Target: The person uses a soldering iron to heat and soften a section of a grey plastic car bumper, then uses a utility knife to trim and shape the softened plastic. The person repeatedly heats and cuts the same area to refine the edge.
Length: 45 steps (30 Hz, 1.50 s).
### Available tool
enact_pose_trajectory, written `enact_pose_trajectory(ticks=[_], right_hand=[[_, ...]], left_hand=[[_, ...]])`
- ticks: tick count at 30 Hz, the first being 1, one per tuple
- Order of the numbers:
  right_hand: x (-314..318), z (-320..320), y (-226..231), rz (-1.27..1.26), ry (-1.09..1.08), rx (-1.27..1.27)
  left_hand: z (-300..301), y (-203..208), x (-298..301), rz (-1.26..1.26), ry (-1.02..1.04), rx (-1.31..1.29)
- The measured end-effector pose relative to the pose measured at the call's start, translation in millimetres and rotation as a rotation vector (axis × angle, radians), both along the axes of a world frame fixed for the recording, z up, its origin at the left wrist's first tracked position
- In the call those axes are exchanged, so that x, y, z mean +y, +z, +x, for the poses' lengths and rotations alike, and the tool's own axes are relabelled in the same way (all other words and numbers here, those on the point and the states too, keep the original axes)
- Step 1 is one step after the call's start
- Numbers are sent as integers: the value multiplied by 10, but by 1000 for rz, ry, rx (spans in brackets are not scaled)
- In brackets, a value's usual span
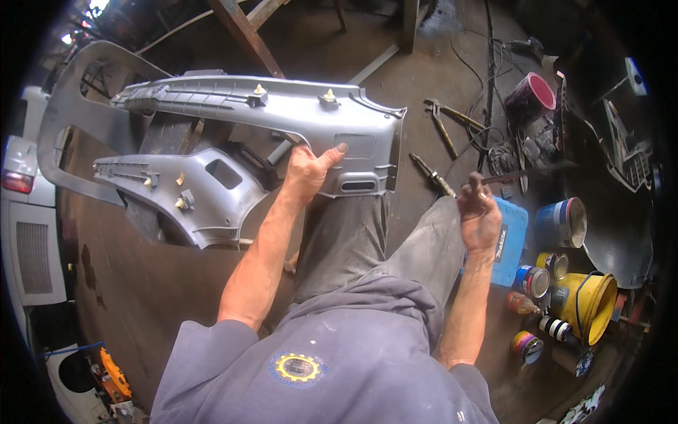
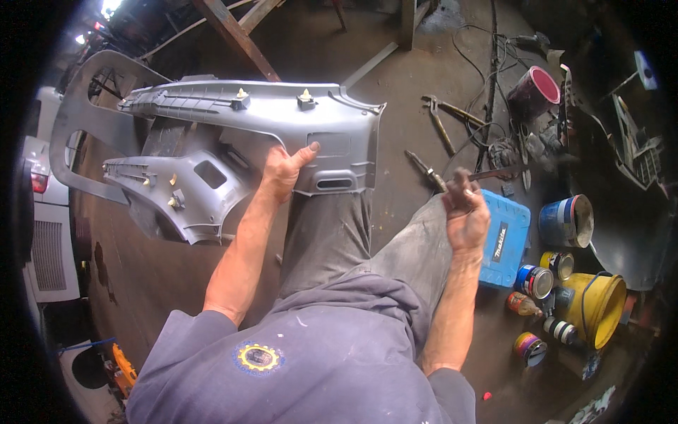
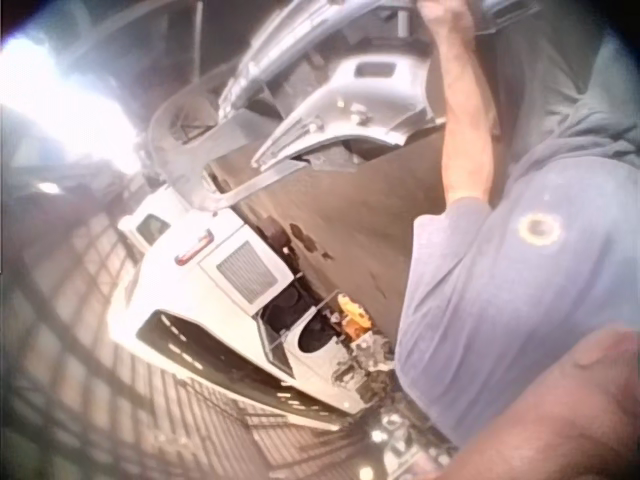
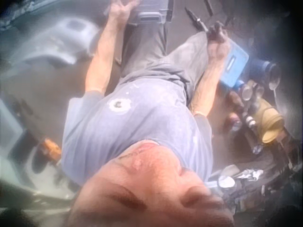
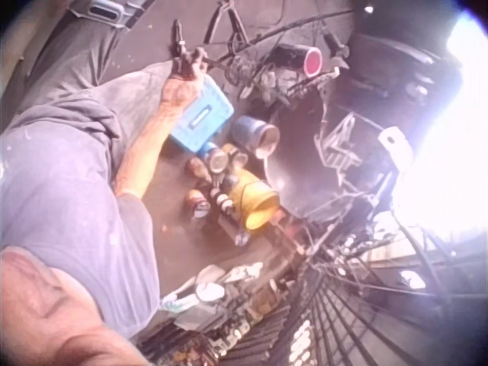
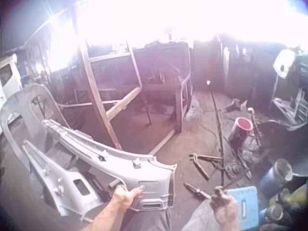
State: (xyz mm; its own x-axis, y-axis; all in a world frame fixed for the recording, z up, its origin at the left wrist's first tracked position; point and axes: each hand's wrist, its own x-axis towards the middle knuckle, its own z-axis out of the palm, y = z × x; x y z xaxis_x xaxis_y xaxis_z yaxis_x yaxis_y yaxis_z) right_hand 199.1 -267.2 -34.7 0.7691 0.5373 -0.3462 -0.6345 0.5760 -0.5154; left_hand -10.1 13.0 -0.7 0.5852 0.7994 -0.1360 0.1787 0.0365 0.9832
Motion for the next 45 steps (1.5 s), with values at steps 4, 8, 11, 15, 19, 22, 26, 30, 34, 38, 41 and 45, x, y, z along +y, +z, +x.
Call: enact_pose_trajectory(ticks=[4, 8, 11, 15, 19, 22, 26, 30, 34, 38, 41, 45], right_hand=[[223, -366, -13, 82, 12, -109], [688, -711, 194, -22, 2, -396], [929, -786, 297, -316, -22, -785], [1130, -882, 444, -505, -14, -1001], [1184, -911, 377, -576, -21, -1163], [1195, -919, 352, -566, -47, -1214], [1185, -925, 296, -568, -61, -1290], [1163, -937, 206, -522, -42, -1238], [1190, -998, 170, -471, -119, -1270], [1174, -1017, 169, -501, -135, -1278], [1198, -1033, 211, -547, -130, -1310], [1178, -1054, 253, -582, -85, -1276]], left_hand=[[35, 305, -180, 12, 10, -10], [-38, 68, -71, 31, 59, 28], [53, 215, -172, -27, -20, -126], [86, 145, -177, 17, 26, -154], [30, 49, -78, 92, -13, -28], [26, 23, -64, 92, -22, -31], [32, 218, -100, 26, -102, 4], [17, 197, -111, 82, -74, -10], [-16, 37, -64, 137, -42, 22], [-23, 293, -78, 116, -140, 228], [-39, 136, -57, 144, -86, 123], [-18, -13, -32, 172, -32, 33]])
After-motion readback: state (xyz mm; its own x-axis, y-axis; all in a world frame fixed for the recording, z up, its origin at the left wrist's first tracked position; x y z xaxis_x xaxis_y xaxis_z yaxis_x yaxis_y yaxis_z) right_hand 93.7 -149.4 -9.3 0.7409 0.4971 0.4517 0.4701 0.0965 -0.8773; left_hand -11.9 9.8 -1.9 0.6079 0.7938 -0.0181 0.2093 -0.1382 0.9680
